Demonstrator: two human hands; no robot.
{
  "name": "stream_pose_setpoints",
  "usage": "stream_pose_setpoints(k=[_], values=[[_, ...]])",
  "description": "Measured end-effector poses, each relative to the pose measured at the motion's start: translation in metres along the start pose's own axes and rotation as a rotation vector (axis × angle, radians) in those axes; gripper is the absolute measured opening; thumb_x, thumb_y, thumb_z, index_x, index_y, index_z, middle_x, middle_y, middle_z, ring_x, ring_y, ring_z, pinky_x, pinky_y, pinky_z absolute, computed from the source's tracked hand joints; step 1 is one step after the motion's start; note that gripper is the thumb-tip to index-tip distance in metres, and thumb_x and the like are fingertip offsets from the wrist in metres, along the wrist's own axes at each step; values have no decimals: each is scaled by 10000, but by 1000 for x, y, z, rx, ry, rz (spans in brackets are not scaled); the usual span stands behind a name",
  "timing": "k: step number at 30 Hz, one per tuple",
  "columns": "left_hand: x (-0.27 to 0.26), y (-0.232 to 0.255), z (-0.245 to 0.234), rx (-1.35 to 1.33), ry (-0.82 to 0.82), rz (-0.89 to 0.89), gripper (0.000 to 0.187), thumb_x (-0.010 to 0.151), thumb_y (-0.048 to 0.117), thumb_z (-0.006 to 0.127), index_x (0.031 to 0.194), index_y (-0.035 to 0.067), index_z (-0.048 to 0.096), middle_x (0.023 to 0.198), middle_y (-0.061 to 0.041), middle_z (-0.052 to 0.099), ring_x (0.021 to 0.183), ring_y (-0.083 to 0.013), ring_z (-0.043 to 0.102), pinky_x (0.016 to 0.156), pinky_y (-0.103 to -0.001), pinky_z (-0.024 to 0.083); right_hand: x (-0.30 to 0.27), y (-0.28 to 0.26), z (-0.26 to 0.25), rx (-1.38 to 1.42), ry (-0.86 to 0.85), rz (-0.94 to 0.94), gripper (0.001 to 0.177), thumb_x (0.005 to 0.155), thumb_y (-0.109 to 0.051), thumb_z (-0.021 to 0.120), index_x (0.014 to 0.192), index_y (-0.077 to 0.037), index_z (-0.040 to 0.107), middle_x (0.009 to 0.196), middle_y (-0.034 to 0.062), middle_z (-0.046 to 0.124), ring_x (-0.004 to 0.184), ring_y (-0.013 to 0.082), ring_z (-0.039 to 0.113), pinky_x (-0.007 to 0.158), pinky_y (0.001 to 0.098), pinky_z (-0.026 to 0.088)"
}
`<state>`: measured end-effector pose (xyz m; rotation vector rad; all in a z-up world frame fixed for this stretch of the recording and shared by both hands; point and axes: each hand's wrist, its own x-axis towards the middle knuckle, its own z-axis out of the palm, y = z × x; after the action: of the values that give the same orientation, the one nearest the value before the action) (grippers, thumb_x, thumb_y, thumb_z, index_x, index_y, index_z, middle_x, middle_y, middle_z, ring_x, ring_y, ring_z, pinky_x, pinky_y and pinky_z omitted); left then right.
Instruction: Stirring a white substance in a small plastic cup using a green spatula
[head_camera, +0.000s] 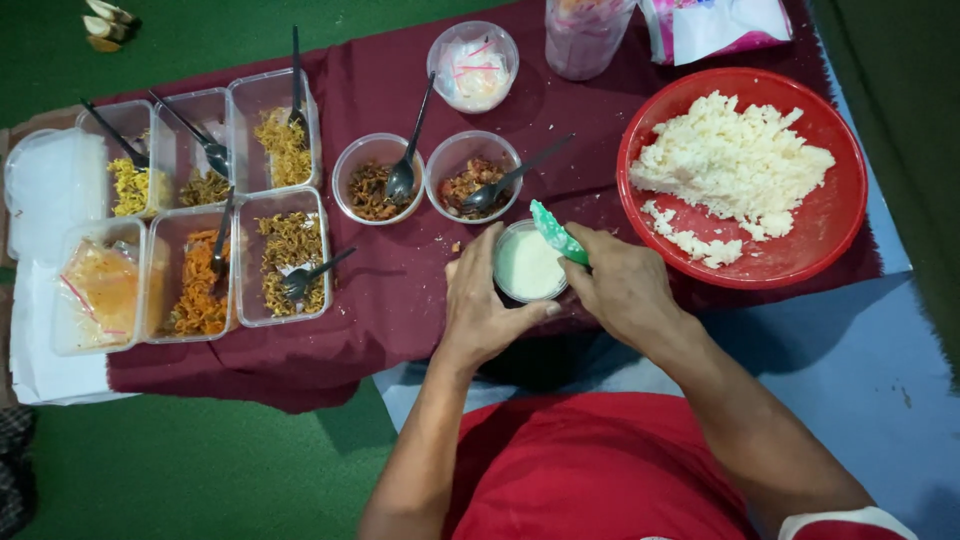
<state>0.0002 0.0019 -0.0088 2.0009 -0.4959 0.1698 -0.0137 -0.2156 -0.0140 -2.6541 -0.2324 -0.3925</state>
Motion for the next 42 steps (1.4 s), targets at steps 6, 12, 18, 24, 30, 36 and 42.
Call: stream_pose_setpoints(k=[6,12,18,24,30,36,42], values=[[2,4,-1,40,-10,-16,1146,548,612,924,1446,52,485,1301,-177,629,1230,-335,600,989,-425,390,4,-13,-14,15,-33,-2,456,950,-447,692,1302,-158,682,1049,112,746,876,336,748,691,476,596],[3,8,-3,2,-8,-9,1095,562,513,950,1437,40,492,1341,-189,615,1266,-366,587,1011,-449,378,-5,-48,-47,-192,40,-127,308,1031,-368,574,1286,-232,681,1183,-12,706,818,198,742,684,324,595],[0,-3,5,38,26,27,979,600,398,972,1409,73,526,1317,-151,626,1263,-329,589,984,-429,397,-18,-53,-44,-287,-64,-229,212,998,-354,561,1111,-238,699,1081,-27,700,713,185,705,607,328,589],[-3,-4,6,56,64,25,922,593,324,946,1379,43,554,1286,-178,644,1237,-363,608,983,-441,411,-19,-58,-30,-401,-42,-258,166,949,-326,590,1033,-219,685,1059,-30,663,665,181,660,548,309,564],[2,2,7,84,69,26,850,617,313,901,1361,73,566,1241,-141,662,1185,-330,635,948,-428,428,-14,-61,-23,-533,-36,-242,196,841,-318,660,1012,-221,674,969,-4,645,667,210,662,523,352,561],[2,-5,7,49,50,34,912,591,338,927,1377,71,548,1281,-127,655,1197,-318,629,959,-423,415,-8,-53,-13,-547,-127,-241,215,819,-357,649,984,-220,639,982,-4,636,675,221,676,520,345,562],[5,-4,4,8,28,10,958,578,391,957,1382,73,545,1292,-119,648,1195,-312,627,960,-434,401,4,-37,-19,-402,-237,-258,141,845,-336,614,930,-224,624,1011,-15,655,644,241,676,497,379,557]])
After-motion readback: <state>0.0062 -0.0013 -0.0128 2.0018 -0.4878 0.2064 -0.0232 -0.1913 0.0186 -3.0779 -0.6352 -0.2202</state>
